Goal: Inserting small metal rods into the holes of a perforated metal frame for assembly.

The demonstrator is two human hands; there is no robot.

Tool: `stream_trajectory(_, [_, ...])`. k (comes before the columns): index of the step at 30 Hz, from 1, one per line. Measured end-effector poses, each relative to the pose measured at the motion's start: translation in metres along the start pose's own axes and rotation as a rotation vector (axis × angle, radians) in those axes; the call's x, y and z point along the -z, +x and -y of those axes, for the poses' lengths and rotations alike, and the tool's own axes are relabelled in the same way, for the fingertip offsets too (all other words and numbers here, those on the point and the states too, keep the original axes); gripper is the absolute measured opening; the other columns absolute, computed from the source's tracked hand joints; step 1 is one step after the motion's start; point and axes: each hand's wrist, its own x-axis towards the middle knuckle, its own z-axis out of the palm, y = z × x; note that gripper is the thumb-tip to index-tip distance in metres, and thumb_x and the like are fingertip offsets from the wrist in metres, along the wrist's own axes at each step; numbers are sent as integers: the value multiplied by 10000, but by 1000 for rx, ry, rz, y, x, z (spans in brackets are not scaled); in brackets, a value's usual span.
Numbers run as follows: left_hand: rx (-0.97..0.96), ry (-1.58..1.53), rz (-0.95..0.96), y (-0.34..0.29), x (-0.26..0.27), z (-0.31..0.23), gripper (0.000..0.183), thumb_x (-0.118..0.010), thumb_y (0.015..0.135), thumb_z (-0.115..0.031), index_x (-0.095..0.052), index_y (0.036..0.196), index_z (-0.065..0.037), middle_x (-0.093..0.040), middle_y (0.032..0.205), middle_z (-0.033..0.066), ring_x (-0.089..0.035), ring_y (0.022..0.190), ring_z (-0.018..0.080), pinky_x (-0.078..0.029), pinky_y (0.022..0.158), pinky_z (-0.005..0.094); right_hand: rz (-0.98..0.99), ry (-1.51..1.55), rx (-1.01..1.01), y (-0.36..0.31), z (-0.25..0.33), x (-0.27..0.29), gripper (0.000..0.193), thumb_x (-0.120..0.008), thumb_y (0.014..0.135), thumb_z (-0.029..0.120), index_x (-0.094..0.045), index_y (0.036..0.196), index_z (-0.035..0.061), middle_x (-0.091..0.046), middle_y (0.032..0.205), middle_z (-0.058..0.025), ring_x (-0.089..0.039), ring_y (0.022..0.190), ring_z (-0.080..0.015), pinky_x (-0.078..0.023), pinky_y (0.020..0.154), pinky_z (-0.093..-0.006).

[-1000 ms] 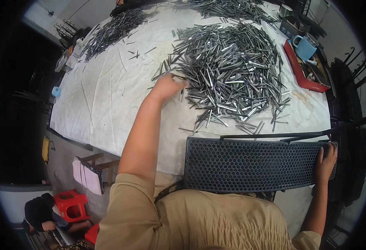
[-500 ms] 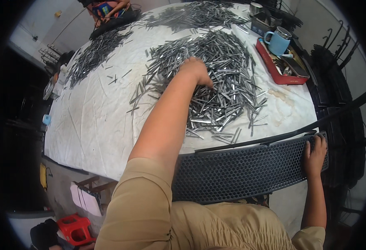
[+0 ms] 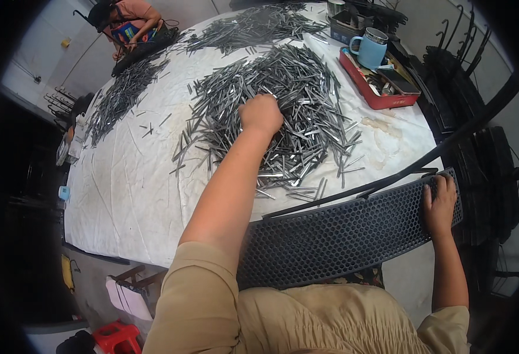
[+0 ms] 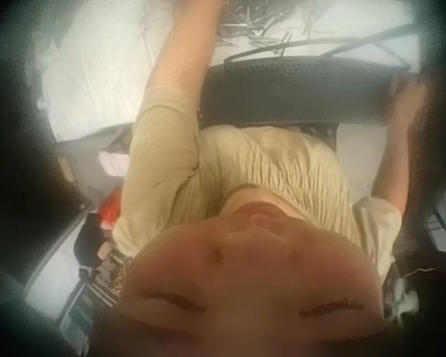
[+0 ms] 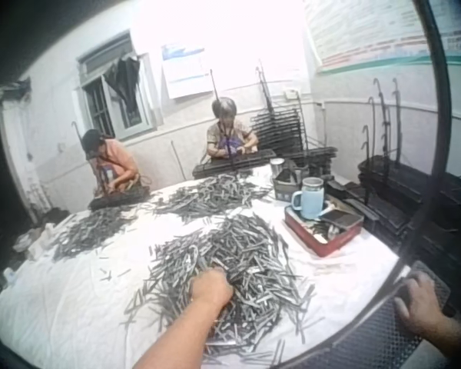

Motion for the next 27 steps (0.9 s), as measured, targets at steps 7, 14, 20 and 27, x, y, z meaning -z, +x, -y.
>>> stream_trajectory(7, [27,-380,-74,18,31,21,362,-682,718,-237,-687,1018,-34,-702,986,198,-684,912,343,-528,841,403,33,21,-2,-1,-3,-3,301,-607,888,167,-543,1134,7,-503,1250,-209,-479,1156,-394,-365,979,-457])
stream_trajectory(14, [33,-662,96,19,64,51,333,-701,698,-200,-676,899,64,-695,820,221,-690,770,323,-534,719,383,8,5,2,-1,-4,-1,309,-601,895,176,-538,1147,9,-508,1249,-199,-478,1168,-385,-367,977,-459])
stream_trajectory(20, [253,-852,134,-48,37,127,191,-677,732,-150,-647,745,38,-615,601,104,-568,483,177,-455,489,329,6,-13,20,-2,-2,-5,317,-600,897,181,-538,1153,5,-506,1255,-200,-476,1177,-385,-372,984,-459])
stream_trajectory(27, [297,-855,-562,-169,-35,197,223,-728,780,-149,-609,897,0,-623,748,61,-593,676,120,-483,633,261,-3,-1,44,-3,-13,-9,315,-591,903,184,-541,1150,-6,-510,1243,-214,-483,1164,-402,-374,991,-463])
